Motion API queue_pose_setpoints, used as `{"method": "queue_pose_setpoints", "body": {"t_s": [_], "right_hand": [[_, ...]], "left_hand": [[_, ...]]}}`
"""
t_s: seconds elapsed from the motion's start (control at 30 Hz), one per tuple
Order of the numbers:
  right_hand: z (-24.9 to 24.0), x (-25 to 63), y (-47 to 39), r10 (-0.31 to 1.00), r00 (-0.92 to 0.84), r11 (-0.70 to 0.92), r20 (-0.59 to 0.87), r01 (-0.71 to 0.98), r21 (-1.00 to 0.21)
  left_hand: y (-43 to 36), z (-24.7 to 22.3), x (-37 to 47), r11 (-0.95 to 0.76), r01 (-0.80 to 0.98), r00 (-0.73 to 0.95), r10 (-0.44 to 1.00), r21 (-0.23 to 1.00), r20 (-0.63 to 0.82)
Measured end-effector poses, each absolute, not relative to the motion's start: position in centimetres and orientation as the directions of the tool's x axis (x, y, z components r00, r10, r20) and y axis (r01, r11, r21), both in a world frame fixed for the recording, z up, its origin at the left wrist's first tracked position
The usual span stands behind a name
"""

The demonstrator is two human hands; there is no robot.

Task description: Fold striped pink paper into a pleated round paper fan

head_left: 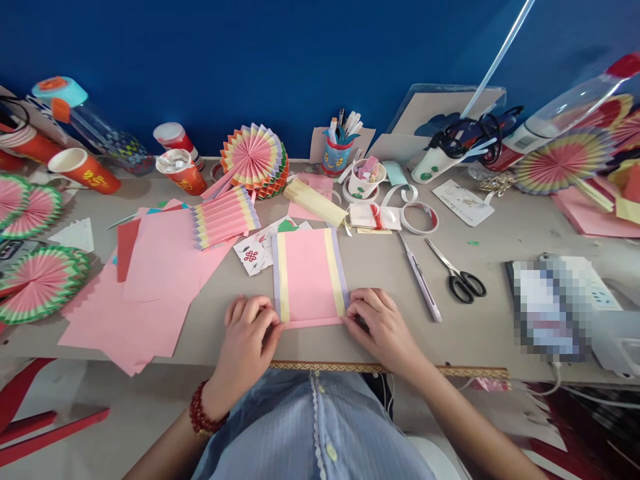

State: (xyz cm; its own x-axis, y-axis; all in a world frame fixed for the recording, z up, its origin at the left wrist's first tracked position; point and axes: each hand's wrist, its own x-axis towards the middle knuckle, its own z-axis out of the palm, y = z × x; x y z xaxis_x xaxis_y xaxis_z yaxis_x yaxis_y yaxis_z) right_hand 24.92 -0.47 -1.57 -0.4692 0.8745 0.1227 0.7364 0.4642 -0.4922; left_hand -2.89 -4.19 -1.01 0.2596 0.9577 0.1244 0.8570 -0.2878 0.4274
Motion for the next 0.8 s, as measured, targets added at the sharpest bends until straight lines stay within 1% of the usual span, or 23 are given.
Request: {"method": "queue_pose_setpoints", "body": {"t_s": [0.27, 0.4, 0.57, 0.8], "right_hand": [[-1.45, 24.81, -0.37, 0.875, -0.467, 0.465, 0.128, 0.735, -0.494], [-1.55, 24.82, -0.32, 0.876, -0.466, 0.458, 0.124, 0.726, -0.513], [-1.73, 24.94, -0.33, 0.878, -0.465, 0.456, 0.118, 0.733, -0.505], [-1.92, 25.12, -0.31, 0.873, -0.469, 0.466, 0.132, 0.725, -0.508]], "left_hand": [[-4.07, -1.13, -3.08, -0.302, 0.850, 0.275, 0.953, 0.432, 0.127], [-4.03, -1.05, -3.00, -0.293, 0.849, 0.262, 0.956, 0.439, 0.130], [-3.96, -0.99, -2.87, -0.278, 0.855, 0.246, 0.961, 0.438, 0.129], [-3.95, -1.12, -3.05, -0.303, 0.851, 0.273, 0.953, 0.429, 0.133]]}}
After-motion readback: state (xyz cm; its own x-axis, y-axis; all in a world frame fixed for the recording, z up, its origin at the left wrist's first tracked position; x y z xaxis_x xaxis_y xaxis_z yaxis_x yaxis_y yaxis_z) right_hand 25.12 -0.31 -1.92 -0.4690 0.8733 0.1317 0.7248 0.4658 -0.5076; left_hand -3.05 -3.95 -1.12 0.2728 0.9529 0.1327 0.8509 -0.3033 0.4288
